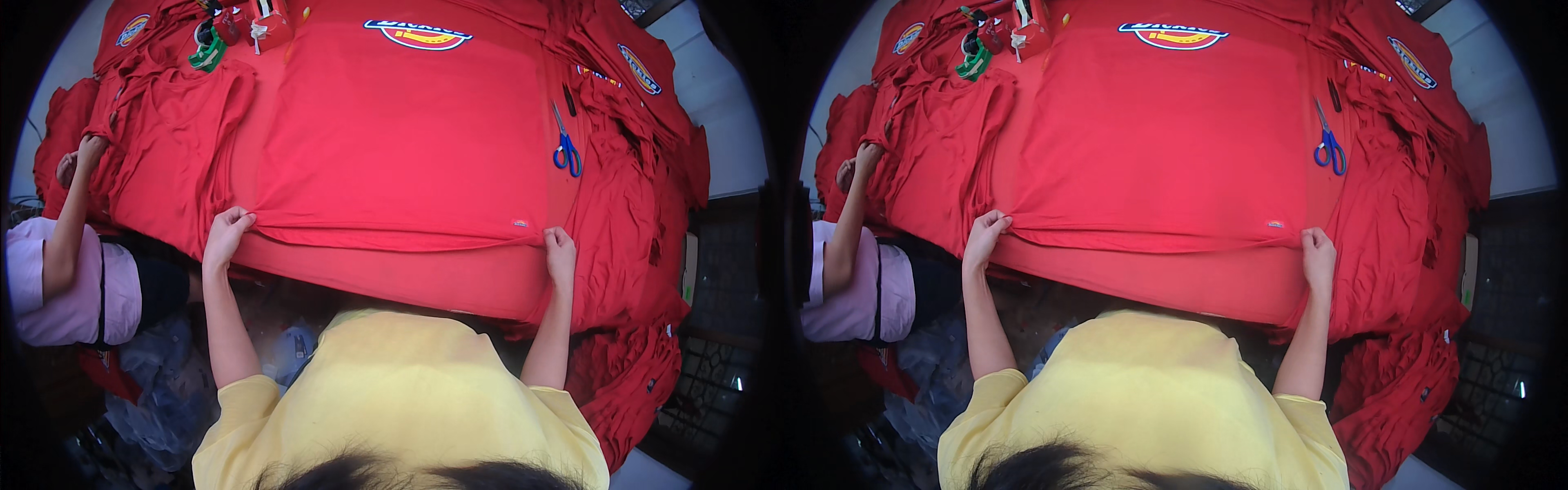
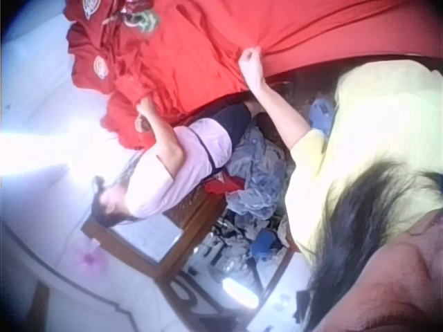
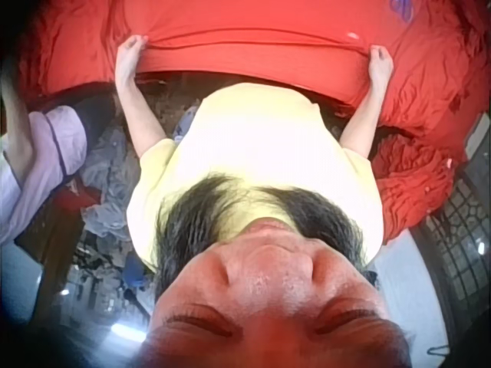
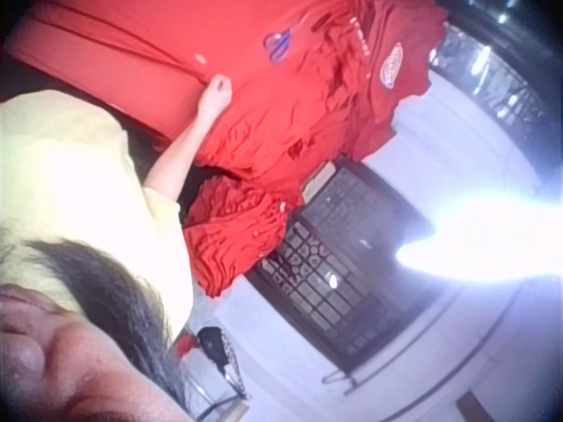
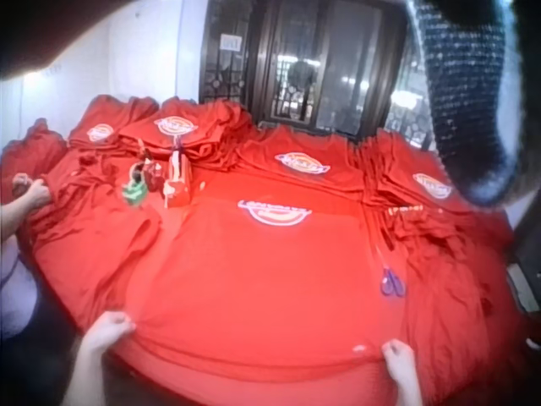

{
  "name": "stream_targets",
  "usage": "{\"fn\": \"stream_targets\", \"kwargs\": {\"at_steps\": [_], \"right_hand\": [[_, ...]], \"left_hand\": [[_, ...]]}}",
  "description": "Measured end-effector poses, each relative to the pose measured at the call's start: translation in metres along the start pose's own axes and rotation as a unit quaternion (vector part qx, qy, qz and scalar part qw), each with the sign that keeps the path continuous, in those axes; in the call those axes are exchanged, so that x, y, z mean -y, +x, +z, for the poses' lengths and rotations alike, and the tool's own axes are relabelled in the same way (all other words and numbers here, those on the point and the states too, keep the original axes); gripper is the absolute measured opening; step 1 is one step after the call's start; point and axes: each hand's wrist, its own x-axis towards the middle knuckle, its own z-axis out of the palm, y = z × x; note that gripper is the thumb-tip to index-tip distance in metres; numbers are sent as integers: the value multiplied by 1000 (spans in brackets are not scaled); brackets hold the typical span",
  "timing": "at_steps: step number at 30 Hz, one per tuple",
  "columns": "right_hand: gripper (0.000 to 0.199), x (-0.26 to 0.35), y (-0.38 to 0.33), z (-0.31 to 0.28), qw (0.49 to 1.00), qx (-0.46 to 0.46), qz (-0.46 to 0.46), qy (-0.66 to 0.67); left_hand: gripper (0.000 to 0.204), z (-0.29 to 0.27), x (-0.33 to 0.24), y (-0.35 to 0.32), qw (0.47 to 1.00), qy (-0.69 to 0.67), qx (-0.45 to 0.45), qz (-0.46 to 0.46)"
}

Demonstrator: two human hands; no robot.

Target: The person folds red t-shirts on a table, smoothing the fabric by hand. They use scissors to trim loose threads, apply small labels to the neck area, and place the folded items into stacks.

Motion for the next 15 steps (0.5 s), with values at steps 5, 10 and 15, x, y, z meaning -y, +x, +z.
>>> {"fn": "stream_targets", "kwargs": {"at_steps": [5,10,15], "right_hand": [[25,-1,-4,-1,1000,3,-14,-12],[26,-5,-3,1,999,0,-33,15],[24,8,-6,2,1000,-2,-21,7]], "left_hand": [[14,-1,1,0,1000,-11,5,7],[13,0,-2,-1,1000,-1,12,6],[14,-1,-7,-4,1000,10,12,4]]}}
